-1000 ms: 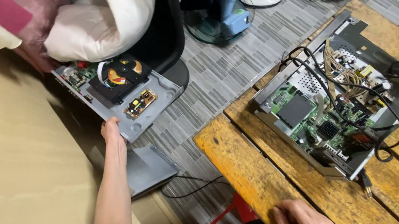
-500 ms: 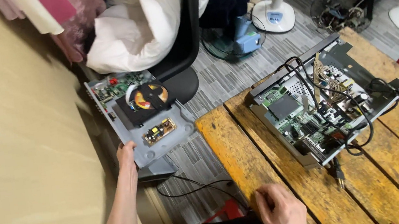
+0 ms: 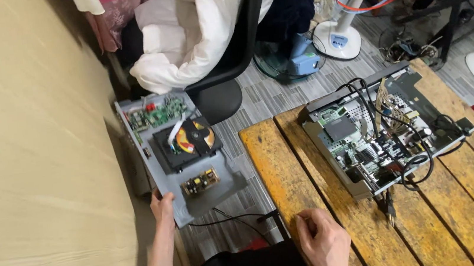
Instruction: Disassembling a DVD player by removing screws from internal circuit boards and the optical drive assembly
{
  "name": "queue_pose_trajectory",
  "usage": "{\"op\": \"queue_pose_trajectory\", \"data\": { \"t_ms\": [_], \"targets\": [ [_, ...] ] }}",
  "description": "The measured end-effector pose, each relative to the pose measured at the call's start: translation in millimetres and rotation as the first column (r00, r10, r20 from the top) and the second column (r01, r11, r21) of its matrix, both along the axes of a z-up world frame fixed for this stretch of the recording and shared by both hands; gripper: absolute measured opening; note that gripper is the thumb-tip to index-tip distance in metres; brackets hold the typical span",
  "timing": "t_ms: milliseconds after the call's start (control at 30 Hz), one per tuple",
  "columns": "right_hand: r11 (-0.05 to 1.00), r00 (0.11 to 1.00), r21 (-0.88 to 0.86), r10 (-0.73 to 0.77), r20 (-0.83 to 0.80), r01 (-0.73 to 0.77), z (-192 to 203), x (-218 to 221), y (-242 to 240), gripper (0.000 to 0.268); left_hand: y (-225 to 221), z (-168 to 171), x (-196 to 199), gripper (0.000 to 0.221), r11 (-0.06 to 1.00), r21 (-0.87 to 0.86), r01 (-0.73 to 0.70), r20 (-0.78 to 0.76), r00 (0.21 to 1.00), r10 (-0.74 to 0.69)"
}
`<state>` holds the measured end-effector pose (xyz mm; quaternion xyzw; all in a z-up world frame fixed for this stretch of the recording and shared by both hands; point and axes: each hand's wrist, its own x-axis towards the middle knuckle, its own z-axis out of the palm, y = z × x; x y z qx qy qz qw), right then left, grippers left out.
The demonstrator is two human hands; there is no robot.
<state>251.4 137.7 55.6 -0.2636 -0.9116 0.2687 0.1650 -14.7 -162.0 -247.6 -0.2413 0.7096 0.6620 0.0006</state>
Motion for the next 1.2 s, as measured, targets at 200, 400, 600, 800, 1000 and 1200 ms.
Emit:
{"op": "queue_pose_trajectory", "data": {
  "t_ms": [200,400,600,800,1000,1200],
  "targets": [
    [0.998,0.998,0.048,0.039,-0.042,-0.037,-2,1,3,0.005,2,46,35,0.059,0.998,0.003,0.057,0.241,0.969,-0.056],
    [0.999,0.999,0.001,0.047,-0.018,-0.047,2,1,3,0.005,4,46,31,0.057,0.999,0.014,0.038,0.093,0.995,-0.039],
    [0.999,0.999,0.035,0.035,0.000,-0.035,1,0,4,0.006,15,113,35,0.046,0.977,0.211,0.041,0.079,0.995,-0.059],
    [0.996,0.997,0.043,0.075,-0.033,-0.074,3,2,4,0.006,9,118,-2,0.044,0.993,0.103,0.053,-0.146,0.988,-0.038],
    [0.997,0.999,0.053,0.050,-0.011,-0.049,-7,2,6,0.009,-10,97,-51,0.049,0.998,-0.022,-0.061,-0.313,0.948,0.051],
    [0.991,0.984,0.048,0.130,-0.118,-0.125,5,2,6,0.010,-9,144,-84,0.054,0.987,0.134,-0.089,-0.390,0.911,0.135]
  ]
}}
